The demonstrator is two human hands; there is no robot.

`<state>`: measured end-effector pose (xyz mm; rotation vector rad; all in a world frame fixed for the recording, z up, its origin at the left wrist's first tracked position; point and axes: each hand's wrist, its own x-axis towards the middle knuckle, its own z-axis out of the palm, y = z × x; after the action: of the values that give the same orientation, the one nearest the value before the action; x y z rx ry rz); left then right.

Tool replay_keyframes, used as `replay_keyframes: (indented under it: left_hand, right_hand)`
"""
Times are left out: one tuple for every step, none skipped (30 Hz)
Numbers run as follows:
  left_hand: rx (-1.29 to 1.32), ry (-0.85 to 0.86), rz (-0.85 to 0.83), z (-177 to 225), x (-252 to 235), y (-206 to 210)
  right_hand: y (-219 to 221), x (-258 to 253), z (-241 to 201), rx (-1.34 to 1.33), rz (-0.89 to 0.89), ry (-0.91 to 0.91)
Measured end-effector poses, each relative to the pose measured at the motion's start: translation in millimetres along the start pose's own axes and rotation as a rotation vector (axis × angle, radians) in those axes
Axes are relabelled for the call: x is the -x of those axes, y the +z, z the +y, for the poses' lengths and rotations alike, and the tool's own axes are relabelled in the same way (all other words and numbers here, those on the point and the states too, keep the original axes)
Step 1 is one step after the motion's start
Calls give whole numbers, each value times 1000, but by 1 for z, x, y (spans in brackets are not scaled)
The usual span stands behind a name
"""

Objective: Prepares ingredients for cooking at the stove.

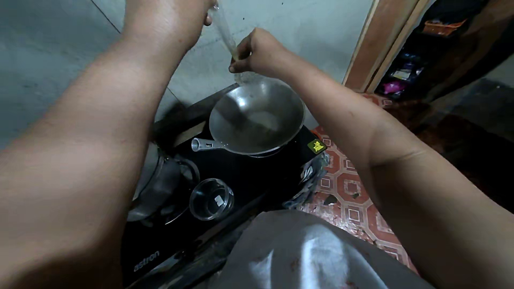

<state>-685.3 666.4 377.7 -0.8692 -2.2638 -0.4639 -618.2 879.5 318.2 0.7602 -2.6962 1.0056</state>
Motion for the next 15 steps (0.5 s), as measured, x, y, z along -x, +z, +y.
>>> replay_keyframes:
  left_hand:
    - [22,-51,-13,-4,-2,1]
    - [39,-108,-20,-4,-3,0]
    - [54,-157,-12,-1,-3,-1]
    - [65,-196,-3,0,-3,-1]
    - [76,-223,9,2,-3,-1]
    - [84,-237,23,3,-3,-2]
    - [91,-247,37,4,-2,-2]
    - [94,-260,48,4,-2,-3]
    - [96,-276,54,5,-2,-4]
    - [103,-291,60,5,-2,-6]
    - [120,-296,62,5,-2,-8]
    - [139,-301,69,5,-2,-9]
    - [155,-311,77,4,-2,-10]
    - [178,-318,82,4,-1,-10]
    - [205,-315,90,2,1,-10]
  right_hand:
    - [1,1,2,-21,9,-4]
    - [2,1,4,-39,14,-10]
    - [3,2,5,-58,15,-24]
    - [4,2,6,-75,17,-36]
    - [4,2,7,-88,18,-45]
    - [4,3,7,-96,15,-54]
    - [4,5,6,-104,12,-59]
    - [4,6,6,-109,5,-63]
    - [5,7,7,-110,2,-70]
    - [6,8,8,-106,4,-83]
    - [7,10,9,-112,7,-92]
    - [7,11,8,-110,4,-92]
    - [7,12,7,-101,-2,-89]
    - [8,13,6,-95,-9,-87]
    - [10,13,7,-90,-14,-94]
